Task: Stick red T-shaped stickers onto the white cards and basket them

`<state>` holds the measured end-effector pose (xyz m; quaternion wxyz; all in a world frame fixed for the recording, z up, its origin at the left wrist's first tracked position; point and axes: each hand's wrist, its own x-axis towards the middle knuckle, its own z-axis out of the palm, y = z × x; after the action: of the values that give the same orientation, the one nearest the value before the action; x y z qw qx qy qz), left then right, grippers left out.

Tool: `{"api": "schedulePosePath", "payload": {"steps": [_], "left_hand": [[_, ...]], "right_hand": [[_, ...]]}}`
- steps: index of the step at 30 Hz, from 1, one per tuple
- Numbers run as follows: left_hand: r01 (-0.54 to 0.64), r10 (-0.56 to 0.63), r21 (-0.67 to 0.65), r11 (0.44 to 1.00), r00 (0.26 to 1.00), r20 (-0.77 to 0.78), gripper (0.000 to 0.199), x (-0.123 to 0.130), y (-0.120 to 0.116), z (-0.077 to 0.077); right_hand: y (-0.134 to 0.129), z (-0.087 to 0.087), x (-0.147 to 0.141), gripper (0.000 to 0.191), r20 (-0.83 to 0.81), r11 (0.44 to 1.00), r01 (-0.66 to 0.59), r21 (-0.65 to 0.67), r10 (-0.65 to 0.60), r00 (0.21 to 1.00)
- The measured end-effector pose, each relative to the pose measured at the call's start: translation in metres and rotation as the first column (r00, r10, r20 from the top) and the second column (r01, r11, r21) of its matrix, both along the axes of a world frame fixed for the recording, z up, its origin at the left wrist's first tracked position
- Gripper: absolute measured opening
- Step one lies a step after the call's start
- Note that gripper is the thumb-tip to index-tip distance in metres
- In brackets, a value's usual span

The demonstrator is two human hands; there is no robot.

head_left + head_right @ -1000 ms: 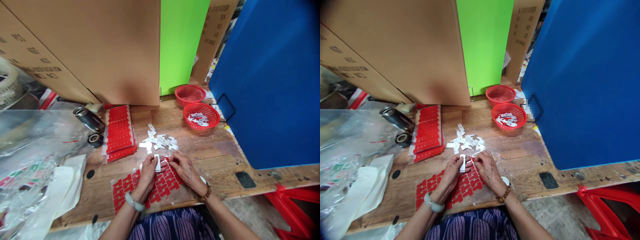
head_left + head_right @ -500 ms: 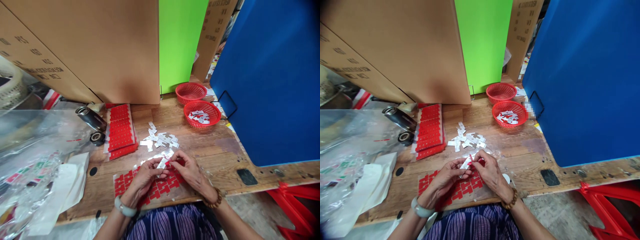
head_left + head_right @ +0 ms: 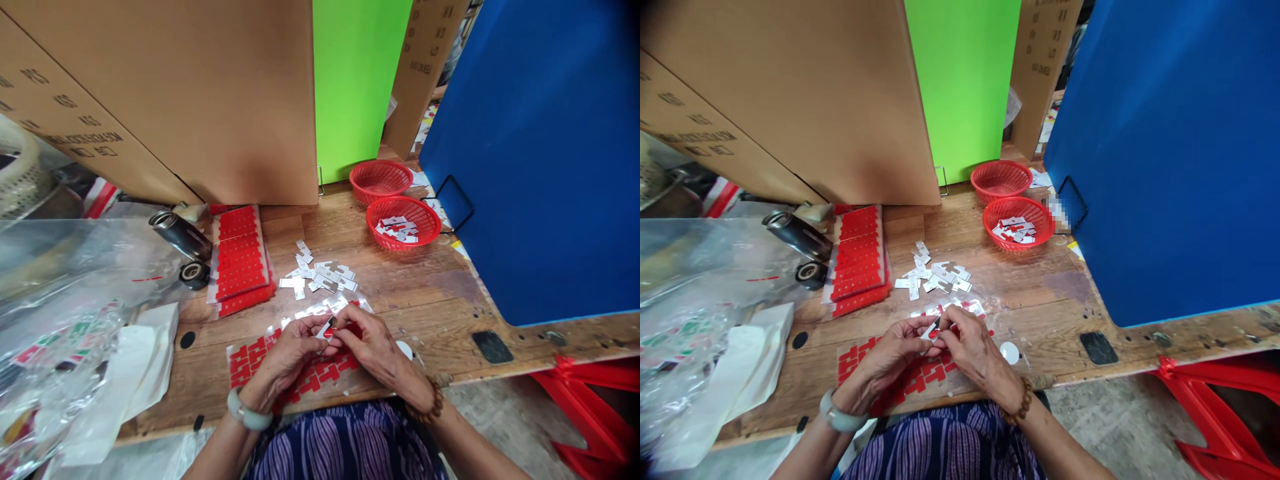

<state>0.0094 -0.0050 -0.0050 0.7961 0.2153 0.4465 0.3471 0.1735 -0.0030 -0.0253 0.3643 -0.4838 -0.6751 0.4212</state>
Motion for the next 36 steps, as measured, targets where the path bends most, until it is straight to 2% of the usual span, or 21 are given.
{"api": "schedulePosePath", "payload": {"steps": [18, 26, 36], "left_hand": [[0.033, -0.033, -0.002, 0.999, 0.999, 0.009, 0.043, 0.0000, 0.0021, -0.0008], [0.044, -0.044, 0.003, 0.999, 0.999, 0.025, 0.043, 0.0003, 0.0022, 0.0018], [0.048, -0.048, 0.005, 0.999, 0.999, 0.012, 0.045, -0.0004, 0.0024, -0.0003]], "right_hand": [[-0.0004, -0.0011, 0.0003, 0.015, 0.017, 1.000, -0.006, 0.008, 0.006, 1.000], [-0.0015, 0.0019, -0.0006, 0.015, 0.006, 0.999, -0.017, -0.028, 0.017, 1.000], [-0.0019, -0.0035, -0.0009, 0.014, -0.025, 0.999, -0.012, -0.035, 0.012, 1.000]]}}
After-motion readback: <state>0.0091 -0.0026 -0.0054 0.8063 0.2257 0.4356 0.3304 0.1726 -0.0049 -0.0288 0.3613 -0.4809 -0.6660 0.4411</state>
